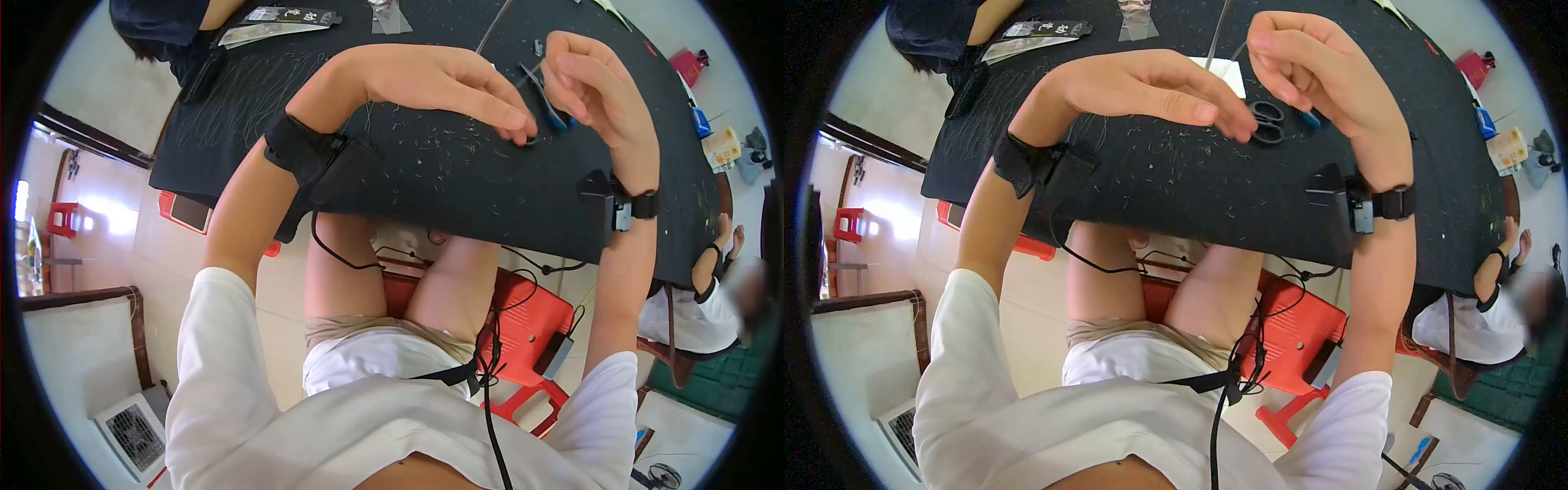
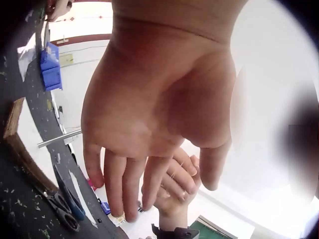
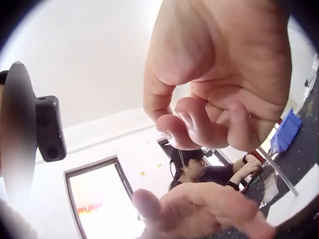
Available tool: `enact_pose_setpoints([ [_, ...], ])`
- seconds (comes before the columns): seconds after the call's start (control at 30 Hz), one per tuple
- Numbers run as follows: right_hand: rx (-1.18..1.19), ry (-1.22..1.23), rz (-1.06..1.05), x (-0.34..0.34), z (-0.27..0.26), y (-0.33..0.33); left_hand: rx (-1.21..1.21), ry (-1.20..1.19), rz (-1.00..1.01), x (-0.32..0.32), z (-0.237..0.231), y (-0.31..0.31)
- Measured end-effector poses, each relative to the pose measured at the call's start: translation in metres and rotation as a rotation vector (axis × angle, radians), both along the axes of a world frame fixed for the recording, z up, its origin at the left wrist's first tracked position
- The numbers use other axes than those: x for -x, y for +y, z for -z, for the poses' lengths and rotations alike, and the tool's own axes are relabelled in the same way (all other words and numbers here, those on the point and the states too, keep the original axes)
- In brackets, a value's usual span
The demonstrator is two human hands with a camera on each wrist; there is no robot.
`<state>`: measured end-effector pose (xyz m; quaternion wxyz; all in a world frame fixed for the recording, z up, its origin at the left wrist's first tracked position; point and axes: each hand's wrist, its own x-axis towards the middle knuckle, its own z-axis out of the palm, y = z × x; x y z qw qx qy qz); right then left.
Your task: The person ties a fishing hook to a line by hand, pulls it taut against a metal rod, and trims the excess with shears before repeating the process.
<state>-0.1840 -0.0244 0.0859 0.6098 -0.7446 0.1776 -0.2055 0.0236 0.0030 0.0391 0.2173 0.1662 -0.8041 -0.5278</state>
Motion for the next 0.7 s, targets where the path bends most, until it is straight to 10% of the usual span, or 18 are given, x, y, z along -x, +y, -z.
enact_pose_setpoints([
  [0.43, 0.140, -0.017, 0.554, -0.007, 0.089, -0.020, -0.386, 0.427, -0.218, -0.007, 0.021, -0.006],
  [0.7, 0.441, -0.050, 0.326, -0.026, 0.100, 0.003, -0.432, 0.533, -0.129, -0.015, 0.039, -0.022],
])
